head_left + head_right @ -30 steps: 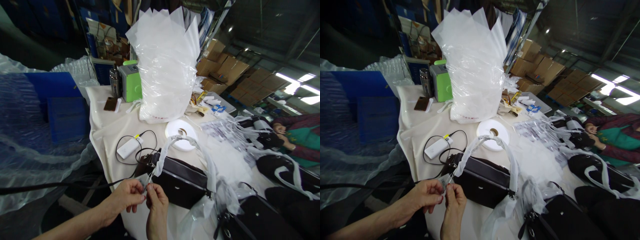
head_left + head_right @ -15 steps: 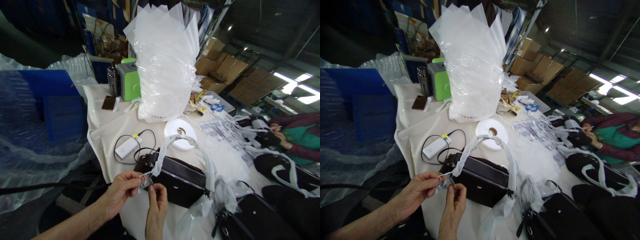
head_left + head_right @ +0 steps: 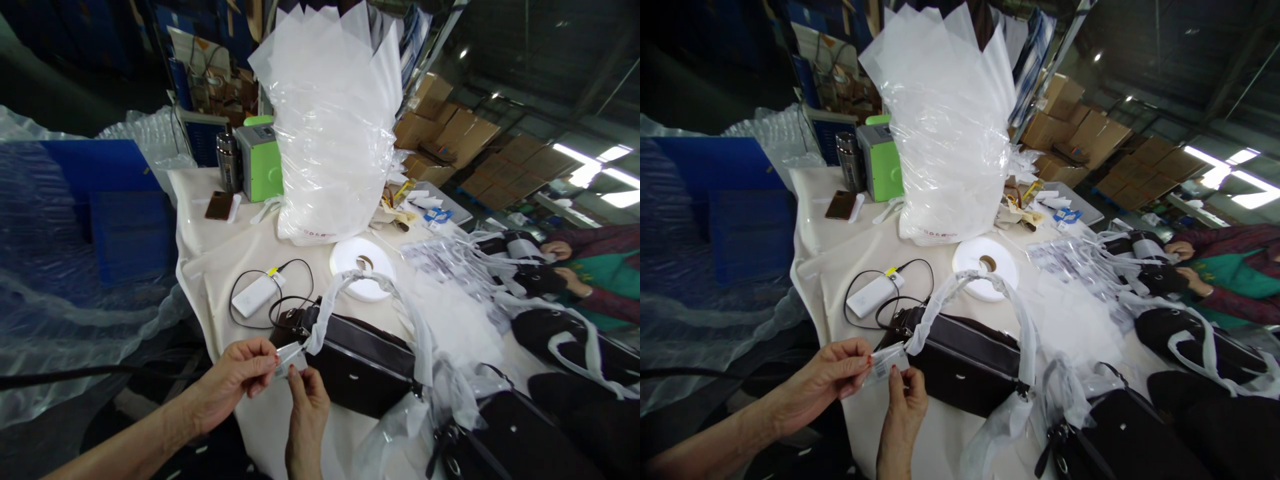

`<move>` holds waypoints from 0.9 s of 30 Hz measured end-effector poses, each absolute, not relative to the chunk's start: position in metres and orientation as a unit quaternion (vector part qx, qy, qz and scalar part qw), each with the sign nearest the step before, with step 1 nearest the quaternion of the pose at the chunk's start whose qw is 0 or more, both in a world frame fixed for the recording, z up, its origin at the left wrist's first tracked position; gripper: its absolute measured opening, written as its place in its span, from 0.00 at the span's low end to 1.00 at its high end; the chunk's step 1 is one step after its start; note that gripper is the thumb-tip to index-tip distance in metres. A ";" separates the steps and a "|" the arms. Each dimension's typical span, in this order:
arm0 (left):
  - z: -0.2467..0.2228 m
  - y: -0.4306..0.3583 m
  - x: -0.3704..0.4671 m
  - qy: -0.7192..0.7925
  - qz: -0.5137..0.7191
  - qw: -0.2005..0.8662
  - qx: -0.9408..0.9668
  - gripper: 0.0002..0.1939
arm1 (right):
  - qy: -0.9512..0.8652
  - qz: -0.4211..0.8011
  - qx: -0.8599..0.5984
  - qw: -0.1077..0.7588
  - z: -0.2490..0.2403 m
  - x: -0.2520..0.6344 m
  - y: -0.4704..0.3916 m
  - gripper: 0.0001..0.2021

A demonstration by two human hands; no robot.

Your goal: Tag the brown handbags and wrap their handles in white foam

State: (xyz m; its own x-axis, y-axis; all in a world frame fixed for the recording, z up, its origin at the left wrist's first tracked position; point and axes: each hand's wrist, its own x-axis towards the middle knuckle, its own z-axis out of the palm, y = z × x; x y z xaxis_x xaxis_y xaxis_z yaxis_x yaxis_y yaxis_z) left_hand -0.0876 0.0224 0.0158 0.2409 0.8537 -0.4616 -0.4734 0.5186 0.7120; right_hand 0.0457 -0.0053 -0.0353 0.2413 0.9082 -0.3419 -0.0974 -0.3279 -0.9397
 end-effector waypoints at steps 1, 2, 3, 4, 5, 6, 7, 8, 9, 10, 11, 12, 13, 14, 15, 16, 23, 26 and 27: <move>0.016 0.023 -0.090 0.440 0.438 0.751 0.225 0.11 | -0.307 0.541 -0.608 0.494 -0.033 0.047 -0.006 0.11; 0.017 0.024 -0.092 0.446 0.438 0.745 0.231 0.11 | -0.285 0.560 -0.587 0.511 -0.031 0.048 -0.008 0.10; 0.017 0.024 -0.094 0.452 0.438 0.739 0.239 0.11 | -0.258 0.582 -0.563 0.527 -0.029 0.049 -0.009 0.10; 0.017 0.025 -0.095 0.459 0.437 0.733 0.248 0.11 | -0.230 0.606 -0.538 0.539 -0.027 0.050 -0.010 0.09; 0.018 0.025 -0.097 0.467 0.434 0.726 0.260 0.11 | -0.201 0.633 -0.514 0.543 -0.025 0.050 -0.011 0.10; 0.018 0.024 -0.098 0.474 0.428 0.719 0.275 0.12 | -0.175 0.662 -0.491 0.539 -0.023 0.050 -0.011 0.10; 0.017 0.023 -0.099 0.480 0.419 0.713 0.293 0.12 | -0.156 0.688 -0.470 0.530 -0.020 0.051 -0.011 0.12; 0.017 0.023 -0.099 0.486 0.408 0.707 0.313 0.12 | -0.144 0.714 -0.451 0.516 -0.017 0.052 -0.011 0.13; 0.016 0.022 -0.100 0.492 0.397 0.701 0.331 0.12 | -0.136 0.735 -0.436 0.501 -0.014 0.054 -0.011 0.14; 0.015 0.021 -0.101 0.497 0.388 0.695 0.345 0.12 | -0.134 0.753 -0.424 0.485 -0.011 0.056 -0.011 0.14; 0.014 0.021 -0.102 0.502 0.382 0.690 0.356 0.13 | -0.135 0.767 -0.417 0.469 -0.009 0.059 -0.010 0.14; 0.013 0.020 -0.103 0.506 0.380 0.684 0.363 0.13 | -0.141 0.778 -0.413 0.453 -0.007 0.063 -0.009 0.14; 0.012 0.020 -0.104 0.510 0.380 0.679 0.368 0.13 | -0.152 0.785 -0.412 0.437 -0.006 0.067 -0.009 0.13; 0.012 0.020 -0.105 0.512 0.378 0.675 0.374 0.13 | -0.168 0.787 -0.415 0.424 -0.005 0.071 -0.008 0.13; 0.012 0.020 -0.106 0.513 0.375 0.672 0.380 0.13 | -0.187 0.785 -0.420 0.414 -0.005 0.075 -0.007 0.12; 0.013 0.019 -0.107 0.512 0.369 0.672 0.387 0.13 | -0.207 0.781 -0.427 0.407 -0.005 0.078 -0.007 0.12; 0.008 0.009 -0.108 0.483 0.333 0.697 0.411 0.13 | -0.260 0.774 -0.440 0.372 -0.005 0.079 -0.007 0.11; 0.005 0.002 -0.106 0.467 0.315 0.704 0.434 0.14 | -0.236 0.779 -0.437 0.384 -0.003 0.072 -0.006 0.09; 0.005 -0.001 -0.105 0.462 0.310 0.703 0.443 0.15 | -0.225 0.776 -0.438 0.394 -0.002 0.070 -0.005 0.09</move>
State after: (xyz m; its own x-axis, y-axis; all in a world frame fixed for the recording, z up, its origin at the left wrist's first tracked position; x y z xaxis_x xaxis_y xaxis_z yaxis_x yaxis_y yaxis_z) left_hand -0.1052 -0.0010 0.0047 0.3812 0.8450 -0.3750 -0.0277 0.4159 0.9090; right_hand 0.0698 -0.0048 -0.0018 -0.3058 0.8083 -0.5031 -0.4140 -0.5888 -0.6943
